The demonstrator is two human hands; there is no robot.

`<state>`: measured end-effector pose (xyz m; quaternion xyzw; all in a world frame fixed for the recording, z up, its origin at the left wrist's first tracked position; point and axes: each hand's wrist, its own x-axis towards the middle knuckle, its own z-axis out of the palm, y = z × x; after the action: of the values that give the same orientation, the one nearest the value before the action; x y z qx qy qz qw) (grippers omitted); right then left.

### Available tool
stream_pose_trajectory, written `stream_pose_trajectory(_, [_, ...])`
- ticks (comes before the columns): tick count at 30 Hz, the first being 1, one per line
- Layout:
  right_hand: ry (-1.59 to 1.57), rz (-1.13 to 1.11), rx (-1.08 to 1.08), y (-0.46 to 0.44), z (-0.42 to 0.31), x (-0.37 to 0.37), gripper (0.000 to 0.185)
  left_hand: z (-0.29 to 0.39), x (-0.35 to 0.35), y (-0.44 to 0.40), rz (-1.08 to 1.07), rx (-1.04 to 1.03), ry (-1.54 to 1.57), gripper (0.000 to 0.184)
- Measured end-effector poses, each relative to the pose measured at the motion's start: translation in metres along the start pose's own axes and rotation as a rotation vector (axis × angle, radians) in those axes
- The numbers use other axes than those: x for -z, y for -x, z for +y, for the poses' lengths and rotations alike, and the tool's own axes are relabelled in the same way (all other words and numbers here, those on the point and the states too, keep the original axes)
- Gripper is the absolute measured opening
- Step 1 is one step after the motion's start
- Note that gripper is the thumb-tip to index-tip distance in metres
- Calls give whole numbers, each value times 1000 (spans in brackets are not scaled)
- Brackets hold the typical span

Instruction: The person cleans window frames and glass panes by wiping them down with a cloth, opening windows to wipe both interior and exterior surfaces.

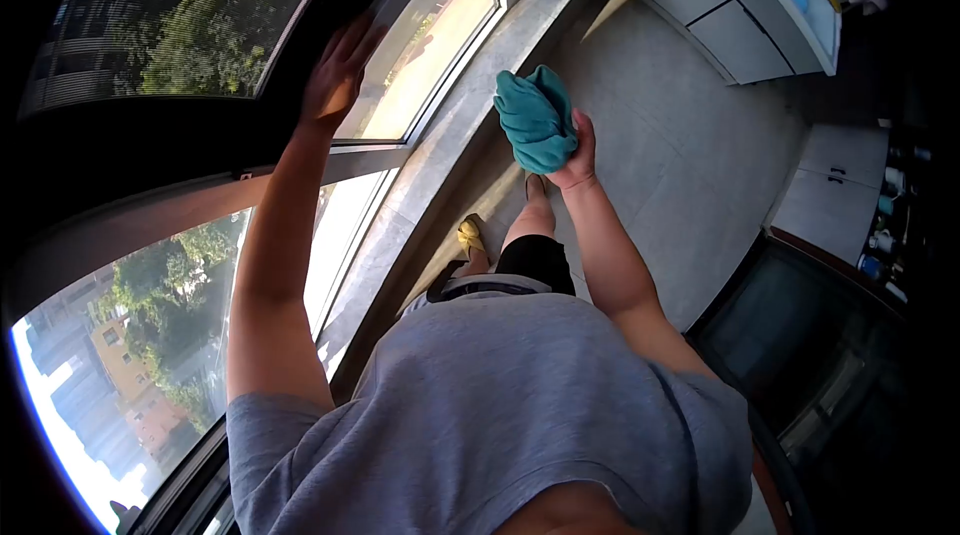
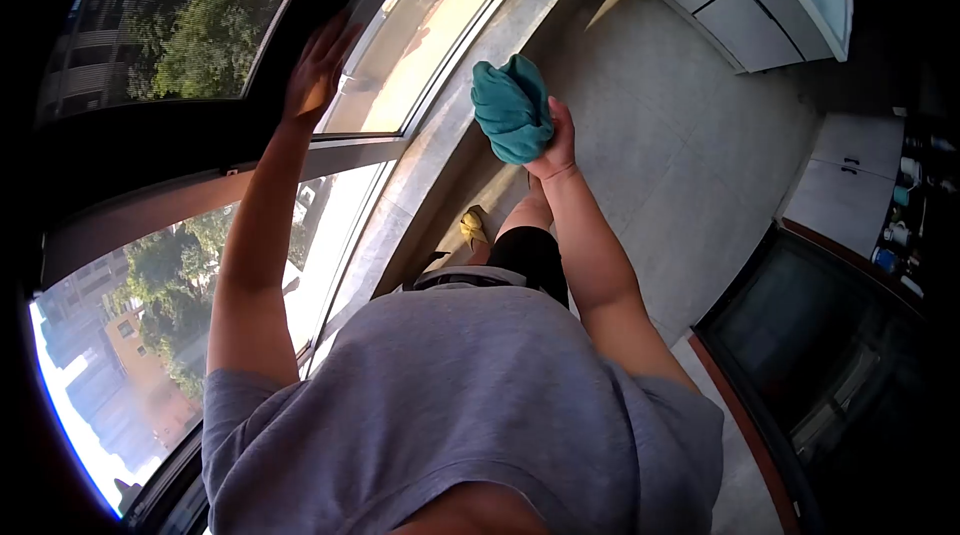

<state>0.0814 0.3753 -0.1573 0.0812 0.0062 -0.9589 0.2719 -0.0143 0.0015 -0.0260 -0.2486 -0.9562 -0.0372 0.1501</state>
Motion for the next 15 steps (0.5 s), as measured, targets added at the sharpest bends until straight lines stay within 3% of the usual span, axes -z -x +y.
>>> stream_pose_trajectory(2, [108, 68, 25, -5, 0, -31, 62, 19, 13, -5, 14, -39, -106, 57])
stream_pose_trajectory(4, [220, 113, -82, -6, -3, -66, 62, 70, 32, -2, -21, 166, 265, 54])
stream_pose_trajectory(8, [351, 92, -411, -28, 3, -100, 59, 152, 32, 38, -101, 829, 1714, 82])
stream_pose_trajectory(10, [564, 10, -436, -45, 28, -122, 57, 170, 57, 62, -90, 745, 2351, 94])
stream_pose_trajectory(12, [859, 44, -297, -48, 58, -143, 61, 166, 61, 92, 2, 801, 2357, 91])
stream_pose_trajectory(14, [943, -22, -129, -42, 96, -170, 68, 163, 78, 119, -165, 914, 1922, 76])
stream_pose_trajectory(15, [941, -45, -57, -40, 109, -174, 73, 161, 82, 134, -126, 1002, 1830, 53])
